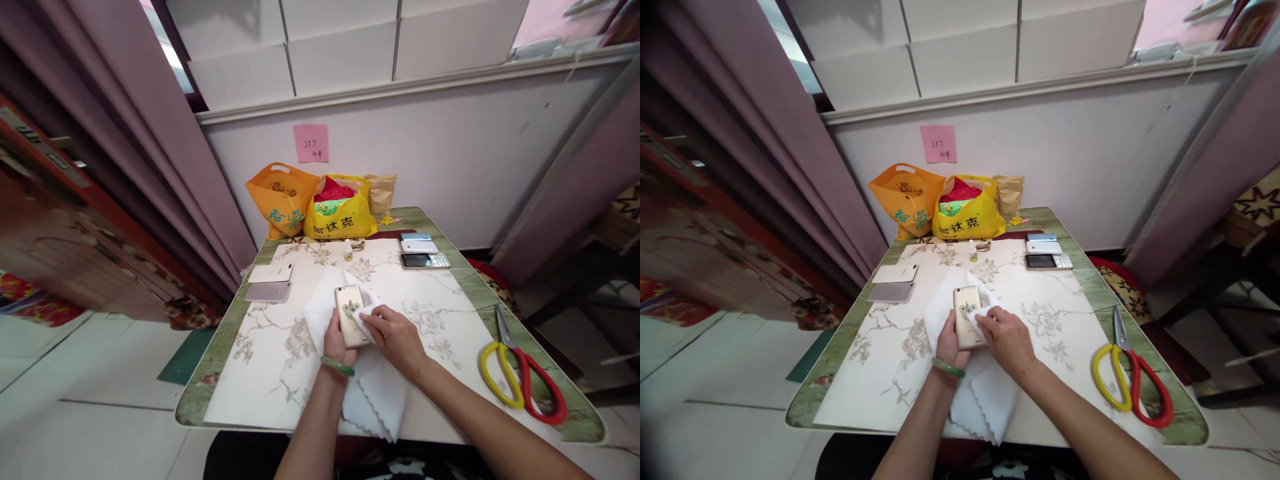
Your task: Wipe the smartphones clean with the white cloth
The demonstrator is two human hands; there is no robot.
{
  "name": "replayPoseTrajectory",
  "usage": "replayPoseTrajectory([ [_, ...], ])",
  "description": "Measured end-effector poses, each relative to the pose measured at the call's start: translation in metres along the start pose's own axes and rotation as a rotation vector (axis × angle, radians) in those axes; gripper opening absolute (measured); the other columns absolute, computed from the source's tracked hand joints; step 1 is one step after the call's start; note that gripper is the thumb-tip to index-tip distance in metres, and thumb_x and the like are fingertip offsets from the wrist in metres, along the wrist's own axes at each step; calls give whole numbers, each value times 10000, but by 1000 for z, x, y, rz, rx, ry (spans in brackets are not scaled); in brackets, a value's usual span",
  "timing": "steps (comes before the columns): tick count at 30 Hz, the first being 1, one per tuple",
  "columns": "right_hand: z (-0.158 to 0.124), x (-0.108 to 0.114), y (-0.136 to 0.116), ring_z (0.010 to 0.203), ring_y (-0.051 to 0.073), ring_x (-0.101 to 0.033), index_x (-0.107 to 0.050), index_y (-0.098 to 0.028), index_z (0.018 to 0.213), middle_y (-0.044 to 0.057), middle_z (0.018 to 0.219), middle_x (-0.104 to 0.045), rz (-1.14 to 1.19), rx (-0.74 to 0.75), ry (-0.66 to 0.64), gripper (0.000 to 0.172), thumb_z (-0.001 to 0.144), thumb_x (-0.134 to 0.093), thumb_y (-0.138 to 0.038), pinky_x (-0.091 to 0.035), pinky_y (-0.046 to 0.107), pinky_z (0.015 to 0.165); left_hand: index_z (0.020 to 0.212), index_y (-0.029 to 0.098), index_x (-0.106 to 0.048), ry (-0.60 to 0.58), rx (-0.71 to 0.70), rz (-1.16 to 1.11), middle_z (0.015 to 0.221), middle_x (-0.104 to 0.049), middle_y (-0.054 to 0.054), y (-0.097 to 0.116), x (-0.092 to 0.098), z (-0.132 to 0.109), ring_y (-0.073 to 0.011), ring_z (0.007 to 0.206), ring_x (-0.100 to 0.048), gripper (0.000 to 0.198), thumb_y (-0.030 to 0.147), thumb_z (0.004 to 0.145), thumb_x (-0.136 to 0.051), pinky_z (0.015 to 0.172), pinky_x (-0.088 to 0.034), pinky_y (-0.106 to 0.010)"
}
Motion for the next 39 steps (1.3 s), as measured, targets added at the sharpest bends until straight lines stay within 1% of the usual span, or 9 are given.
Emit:
replayPoseTrajectory([
  [4, 20, -2, 17, 836, 120, -624, -720, -305, 1057, 14, 977, -663, 41, -55, 27, 240, 970, -496, -296, -440, 215, 687, 1042, 114, -689, 81, -16, 9, 953, -732, -107, 2, 4, -3, -209, 891, -691, 347, 367, 922, -483, 866, -538, -332],
  [7, 34, -6, 28, 891, 133, -628, -721, -279, 1043, 21, 1013, -669, 78, -72, 43, 231, 960, -505, -281, -457, 221, 746, 1052, 126, -681, 42, 27, 67, 916, -732, -100, -1, 0, -7, -210, 841, -692, 353, 381, 929, -471, 844, -546, -357],
  [11, 55, -13, 44, 839, 136, -626, -726, -256, 1006, 22, 963, -662, 182, -100, 37, 186, 919, -561, -258, -454, 231, 741, 1017, 125, -667, -20, 108, 184, 846, -722, -107, -10, -4, -8, -237, 719, -677, 378, 447, 897, -509, 718, -566, -433],
  [15, 75, -20, 57, 721, 125, -597, -750, -239, 887, 5, 823, -646, 339, -175, 16, 109, 845, -650, -242, -440, 242, 706, 1047, 105, -646, -77, 130, 226, 829, -707, -130, -14, -10, -6, -244, 684, -667, 423, 470, 892, -497, 594, -554, -382],
  [20, 87, -28, 49, 764, 141, -583, -761, -262, 835, 0, 788, -649, 456, -155, -18, 69, 776, -728, -279, -430, 249, 701, 951, 108, -655, -115, 146, 271, 750, -689, -118, -16, -14, -7, -238, 640, -660, 427, 495, 892, -485, 583, -546, -377],
  [25, 82, -43, 65, 733, 150, -591, -772, -244, 821, 14, 820, -697, 658, -273, -12, 133, 714, -762, -322, -455, 265, 705, 970, 97, -650, -80, 132, 307, 767, -698, -134, -17, -11, -8, -249, 654, -672, 478, 541, 874, -503, 616, -548, -386],
  [30, 65, -53, 88, 717, 182, -643, -769, -208, 836, 30, 791, -737, 718, -428, 72, 258, 785, -662, -437, -486, 275, 658, 1086, 89, -628, -15, 117, 306, 780, -712, -130, -16, 0, -6, -234, 628, -677, 546, 572, 872, -492, 635, -542, -356],
  [36, 41, -38, 87, 741, 186, -597, -758, -212, 880, 48, 877, -708, 633, -499, 242, 264, 790, -654, -439, -471, 314, 732, 1176, 112, -601, 15, 135, 192, 870, -730, -123, -16, 4, -3, -250, 721, -695, 531, 544, 890, -485, 720, -552, -399],
  [39, 31, -30, 75, 746, 177, -577, -742, -222, 938, 46, 884, -668, 571, -423, 287, 235, 824, -629, -393, -463, 304, 735, 1176, 134, -611, 43, 77, 103, 931, -735, -95, -10, 4, -2, -224, 801, -697, 442, 470, 914, -492, 831, -539, -381],
])
Point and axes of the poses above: each hand's wrist, its own z-axis towards the middle knuckle, its own x-axis out of the back of the hand, y = z × x, the point moved 10 cm from there along z, towards the middle knuckle
